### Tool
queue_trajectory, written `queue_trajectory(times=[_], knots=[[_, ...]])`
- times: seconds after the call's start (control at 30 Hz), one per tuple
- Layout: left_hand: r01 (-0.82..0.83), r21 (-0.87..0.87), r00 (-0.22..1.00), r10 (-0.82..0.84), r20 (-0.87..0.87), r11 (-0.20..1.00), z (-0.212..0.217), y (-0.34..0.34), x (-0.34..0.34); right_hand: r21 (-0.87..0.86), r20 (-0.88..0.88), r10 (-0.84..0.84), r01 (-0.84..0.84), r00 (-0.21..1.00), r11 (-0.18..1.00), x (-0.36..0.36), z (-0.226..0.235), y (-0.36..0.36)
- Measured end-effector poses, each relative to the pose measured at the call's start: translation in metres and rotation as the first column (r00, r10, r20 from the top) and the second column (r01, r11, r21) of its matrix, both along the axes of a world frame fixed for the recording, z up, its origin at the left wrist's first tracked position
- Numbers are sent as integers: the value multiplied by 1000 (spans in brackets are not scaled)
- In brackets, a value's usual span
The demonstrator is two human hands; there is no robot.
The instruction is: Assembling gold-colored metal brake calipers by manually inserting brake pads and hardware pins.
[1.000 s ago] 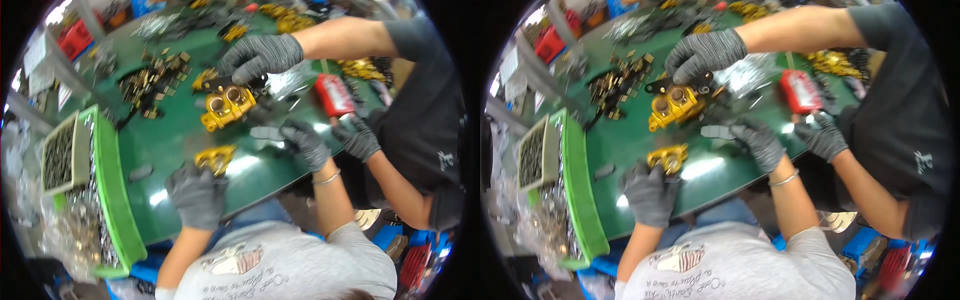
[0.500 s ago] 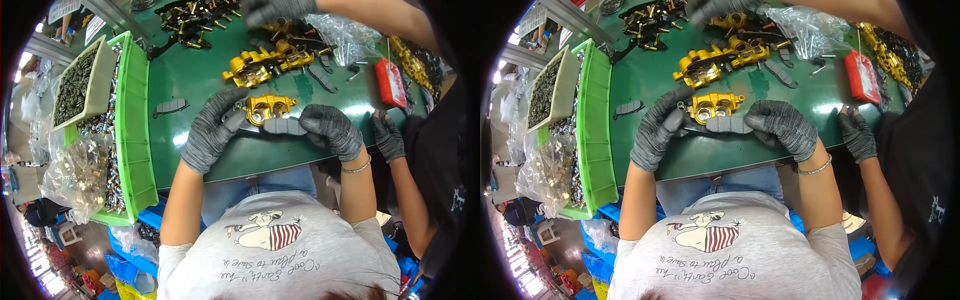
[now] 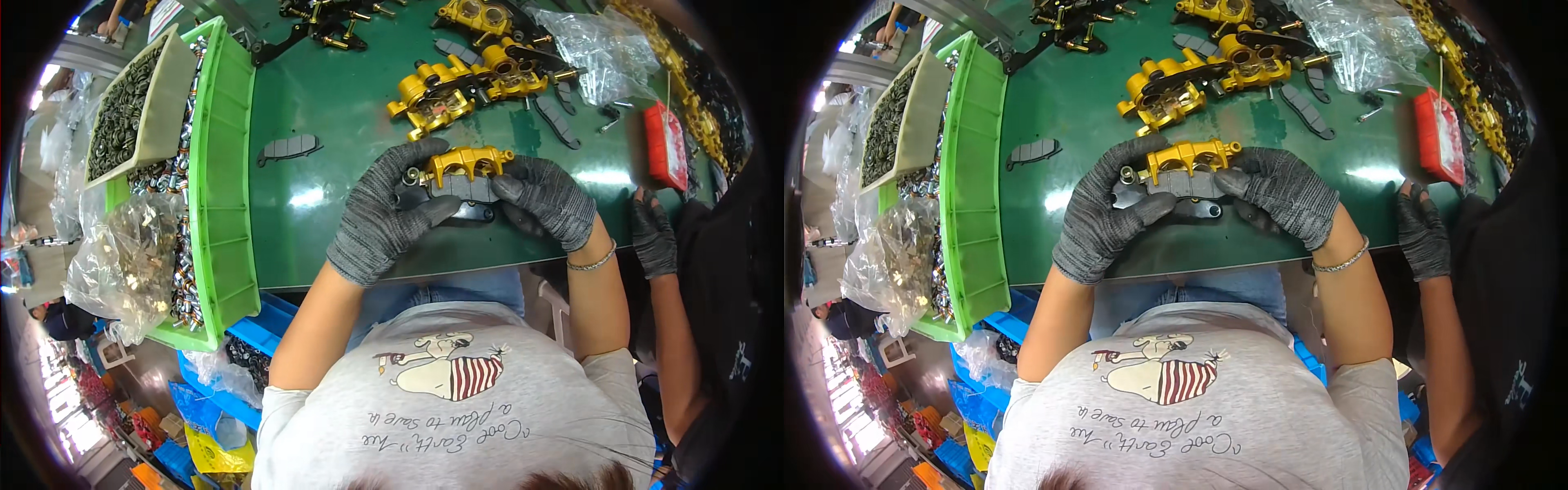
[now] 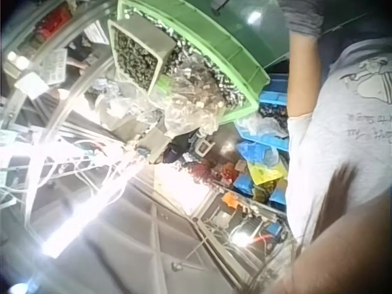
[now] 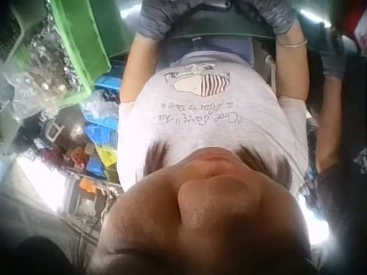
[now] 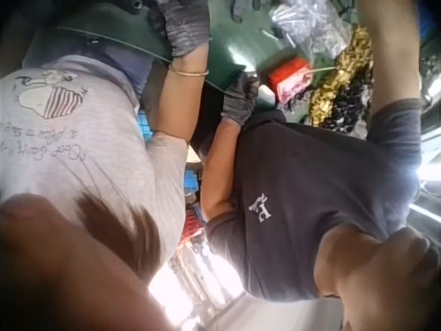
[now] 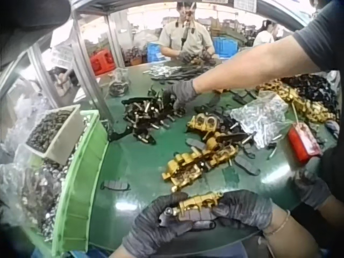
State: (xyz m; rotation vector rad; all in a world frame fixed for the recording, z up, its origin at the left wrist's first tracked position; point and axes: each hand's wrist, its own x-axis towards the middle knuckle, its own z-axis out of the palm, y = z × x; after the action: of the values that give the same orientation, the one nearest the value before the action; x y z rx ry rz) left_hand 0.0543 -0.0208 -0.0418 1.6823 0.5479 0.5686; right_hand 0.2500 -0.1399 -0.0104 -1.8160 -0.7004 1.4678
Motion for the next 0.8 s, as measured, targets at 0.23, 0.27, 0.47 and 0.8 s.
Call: queue_trajectory(times=[0.23,0.27,0.47,0.8], knots=[[-78,-35,995,76,-56,996,7,-3,8,53,-50,-101,104,994,993,1,-10,-8],[-78,6,996,78,-53,997,7,-3,9,61,-51,-115,118,992,991,1,-10,-8],[-79,43,995,81,-54,996,3,-1,8,33,-22,-52,52,998,998,7,-15,-2],[-118,-47,990,114,-84,992,3,-4,10,229,623,11,-196,782,953,1,-35,-2]])
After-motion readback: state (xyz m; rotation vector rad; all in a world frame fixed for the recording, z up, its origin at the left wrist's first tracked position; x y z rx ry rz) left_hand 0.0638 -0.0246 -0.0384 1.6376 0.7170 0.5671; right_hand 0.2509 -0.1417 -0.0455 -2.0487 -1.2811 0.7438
